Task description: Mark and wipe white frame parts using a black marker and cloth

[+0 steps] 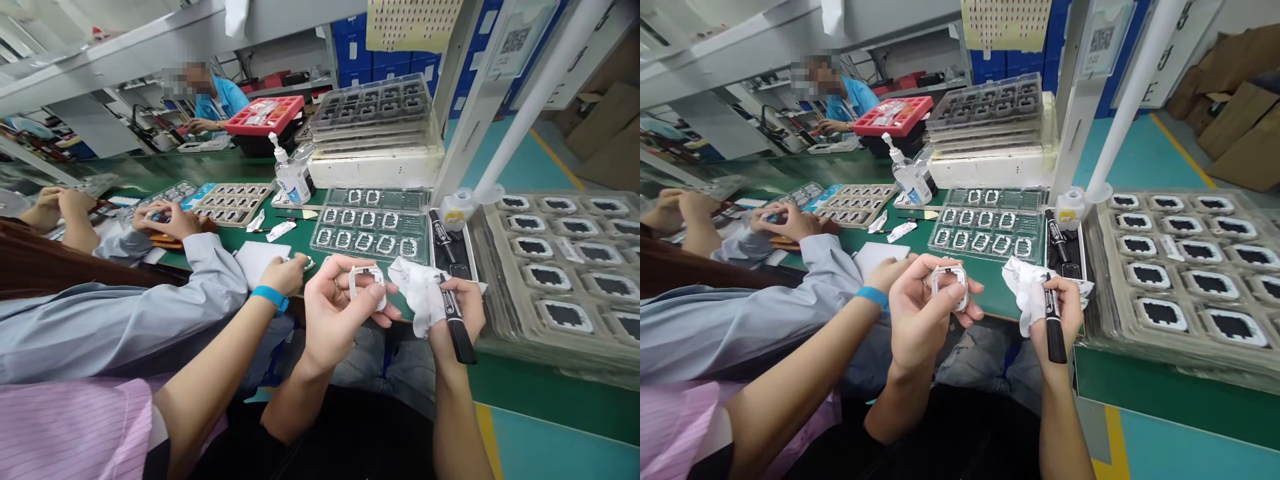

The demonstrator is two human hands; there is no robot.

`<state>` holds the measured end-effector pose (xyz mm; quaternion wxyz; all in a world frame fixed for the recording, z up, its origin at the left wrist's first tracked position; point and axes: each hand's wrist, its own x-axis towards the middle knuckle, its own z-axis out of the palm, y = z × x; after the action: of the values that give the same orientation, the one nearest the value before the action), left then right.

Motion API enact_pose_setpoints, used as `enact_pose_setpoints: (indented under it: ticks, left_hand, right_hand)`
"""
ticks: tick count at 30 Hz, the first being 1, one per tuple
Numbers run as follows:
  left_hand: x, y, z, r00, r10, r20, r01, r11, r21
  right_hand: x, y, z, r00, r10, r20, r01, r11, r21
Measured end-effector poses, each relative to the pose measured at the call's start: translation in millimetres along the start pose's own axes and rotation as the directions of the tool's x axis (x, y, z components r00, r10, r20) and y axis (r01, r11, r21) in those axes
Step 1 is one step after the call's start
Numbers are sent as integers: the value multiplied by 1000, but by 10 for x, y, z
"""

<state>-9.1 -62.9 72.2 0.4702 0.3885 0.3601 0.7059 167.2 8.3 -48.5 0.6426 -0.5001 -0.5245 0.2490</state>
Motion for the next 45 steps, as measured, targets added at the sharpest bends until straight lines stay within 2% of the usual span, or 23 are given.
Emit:
enact_pose_setpoints:
  ticks: [7, 19, 25, 31, 37, 45]
  left_hand:
    - [-3, 47, 14, 995, -99, 20, 100, 994, -40]
    - [19, 25, 18, 993, -118, 11, 117, 993, 14]
    - [19, -12, 31, 998, -64, 3, 64, 997, 47]
    - [16, -27, 36, 996, -53, 78, 49, 998, 46]
    - [66, -117, 0, 991, -31, 129, 27, 999, 36]
    - [93, -235, -4, 991, 33, 130, -44, 996, 81]
  right_hand:
    - [-1, -1, 7, 1000, -10, -6, 10, 1000, -25]
    - [-38, -103, -1, 1000, 14, -23, -14, 1000, -13]
    - [-39, -167, -8, 999, 20, -27, -21, 999, -47]
    - [-56, -241, -13, 998, 57, 17, -56, 998, -37]
    - [-79, -181, -16, 1000, 5, -7, -5, 998, -59]
    - [-101, -142, -10, 1000, 9, -11, -9, 999, -37]
